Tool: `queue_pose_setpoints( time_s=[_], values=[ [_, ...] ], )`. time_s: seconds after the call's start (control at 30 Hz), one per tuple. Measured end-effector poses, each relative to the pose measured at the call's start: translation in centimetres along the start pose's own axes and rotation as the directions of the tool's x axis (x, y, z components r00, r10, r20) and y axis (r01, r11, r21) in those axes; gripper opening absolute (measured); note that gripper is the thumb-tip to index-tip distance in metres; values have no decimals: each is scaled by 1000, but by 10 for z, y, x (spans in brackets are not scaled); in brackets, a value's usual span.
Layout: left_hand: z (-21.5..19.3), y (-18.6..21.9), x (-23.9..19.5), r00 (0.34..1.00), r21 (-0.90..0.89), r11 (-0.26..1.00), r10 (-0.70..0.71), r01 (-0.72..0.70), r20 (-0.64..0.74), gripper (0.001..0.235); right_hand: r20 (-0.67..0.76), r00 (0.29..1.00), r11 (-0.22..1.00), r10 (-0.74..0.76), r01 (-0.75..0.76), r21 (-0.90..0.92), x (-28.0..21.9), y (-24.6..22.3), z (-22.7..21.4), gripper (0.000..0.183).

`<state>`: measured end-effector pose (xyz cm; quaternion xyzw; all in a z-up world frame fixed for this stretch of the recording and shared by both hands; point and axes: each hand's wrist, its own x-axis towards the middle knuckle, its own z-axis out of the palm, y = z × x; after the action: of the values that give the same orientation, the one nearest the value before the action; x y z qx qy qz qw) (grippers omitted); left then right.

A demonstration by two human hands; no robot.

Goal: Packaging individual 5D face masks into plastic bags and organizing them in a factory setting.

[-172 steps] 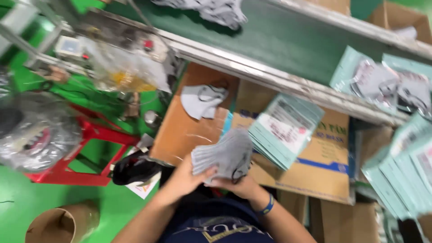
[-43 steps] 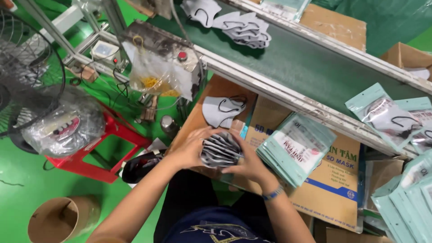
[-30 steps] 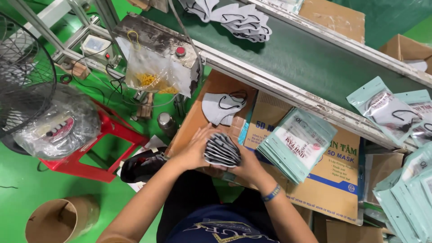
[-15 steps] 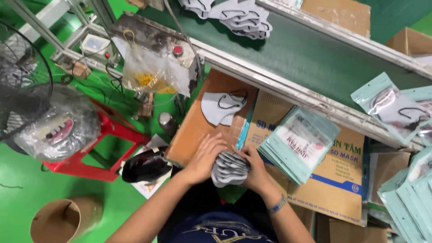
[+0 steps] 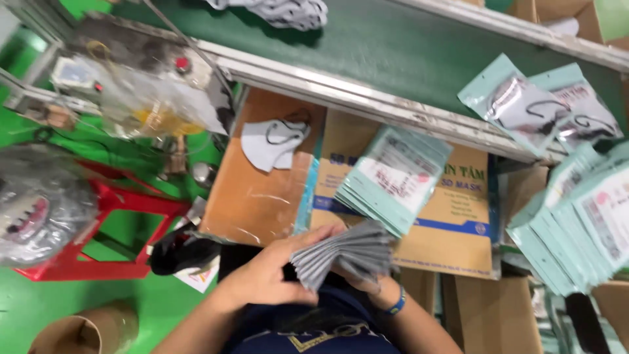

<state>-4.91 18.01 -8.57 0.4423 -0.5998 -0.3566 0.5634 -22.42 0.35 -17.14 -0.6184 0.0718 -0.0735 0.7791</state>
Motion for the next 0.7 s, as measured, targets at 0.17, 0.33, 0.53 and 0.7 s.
queue_pose_setpoints(
  time_s=[0.17, 0.33, 0.53, 0.7],
  values=[
    [31, 23, 27, 925, -288, 914, -341, 285, -166, 98, -160, 985, 993, 61, -44, 106, -6, -10, -28, 38],
    [-13, 21, 18, 911, -498, 796, -411, 344, -27, 55, -340, 921, 962, 187, -101, 255, -7, -26, -65, 38],
    [-80, -29, 55, 765, 606, 637, -640, 477, 71, 38, -132, 900, 237, -416, -33, -971, 17, -57, -123, 24],
    [8, -94, 127, 720, 745, 666, -501, -34, 480, 52, -102, 972, -70, -210, -119, -990, 27, -39, -127, 15]
  ],
)
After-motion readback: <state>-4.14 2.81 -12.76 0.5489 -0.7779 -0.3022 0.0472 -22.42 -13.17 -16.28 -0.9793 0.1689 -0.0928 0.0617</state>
